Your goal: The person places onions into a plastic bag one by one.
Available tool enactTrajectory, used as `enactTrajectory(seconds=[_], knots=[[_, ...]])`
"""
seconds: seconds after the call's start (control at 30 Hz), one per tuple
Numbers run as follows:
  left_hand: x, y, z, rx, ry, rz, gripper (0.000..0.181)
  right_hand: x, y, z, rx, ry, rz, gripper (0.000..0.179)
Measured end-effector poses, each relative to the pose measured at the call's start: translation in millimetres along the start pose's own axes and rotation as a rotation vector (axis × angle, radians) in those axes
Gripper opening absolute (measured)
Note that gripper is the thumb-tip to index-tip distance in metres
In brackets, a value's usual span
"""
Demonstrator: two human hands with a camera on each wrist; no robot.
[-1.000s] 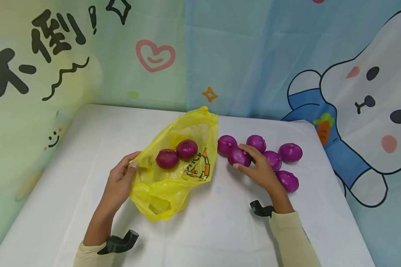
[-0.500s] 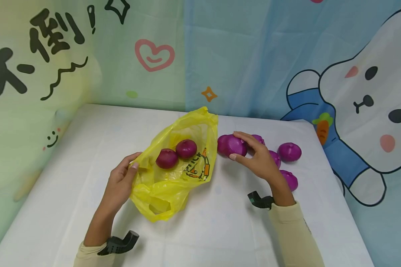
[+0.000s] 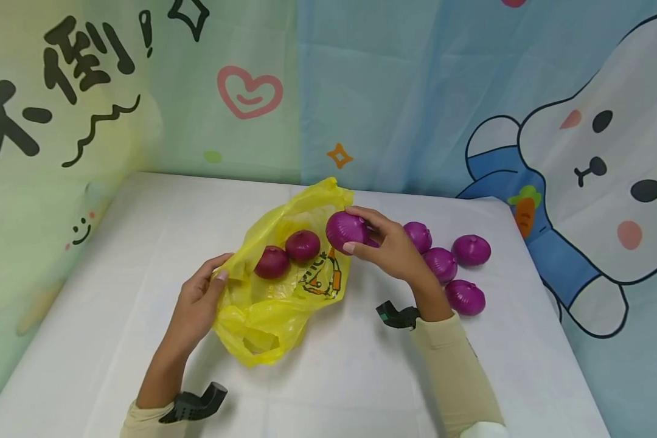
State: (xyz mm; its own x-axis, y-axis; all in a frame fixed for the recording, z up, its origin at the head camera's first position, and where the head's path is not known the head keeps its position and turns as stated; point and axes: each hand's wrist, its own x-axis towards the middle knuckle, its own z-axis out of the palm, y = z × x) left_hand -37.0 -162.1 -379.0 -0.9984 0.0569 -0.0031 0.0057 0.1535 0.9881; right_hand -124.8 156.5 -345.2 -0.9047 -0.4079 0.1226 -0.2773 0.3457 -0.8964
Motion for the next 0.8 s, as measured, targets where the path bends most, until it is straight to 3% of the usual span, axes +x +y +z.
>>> enactTrajectory(seconds=[0.17,0.3,0.57,0.8], knots=[[1.3,-6.0,-1.2,0.003,-0.011,-0.013,0.031,14.4,0.0,9.2,0.024,-0.05,-0.022,0.058],[2.8,-9.7,-2.7,-0.013,-0.013,-0.014,0.031,17.7,-22.3,15.6,0.045,-0.077,-0.039,0.056],[-4.1,8.3,0.6,0.015,-0.006,-0.002,0.031,29.6,-6.4,29.0,-0.12,-0.073,-0.054,0.058],[-2.8,11.7,5.4,0.045,-0.01,0.012,0.031,37.1,-6.5,32.1,-0.182,-0.074,0.005,0.063]])
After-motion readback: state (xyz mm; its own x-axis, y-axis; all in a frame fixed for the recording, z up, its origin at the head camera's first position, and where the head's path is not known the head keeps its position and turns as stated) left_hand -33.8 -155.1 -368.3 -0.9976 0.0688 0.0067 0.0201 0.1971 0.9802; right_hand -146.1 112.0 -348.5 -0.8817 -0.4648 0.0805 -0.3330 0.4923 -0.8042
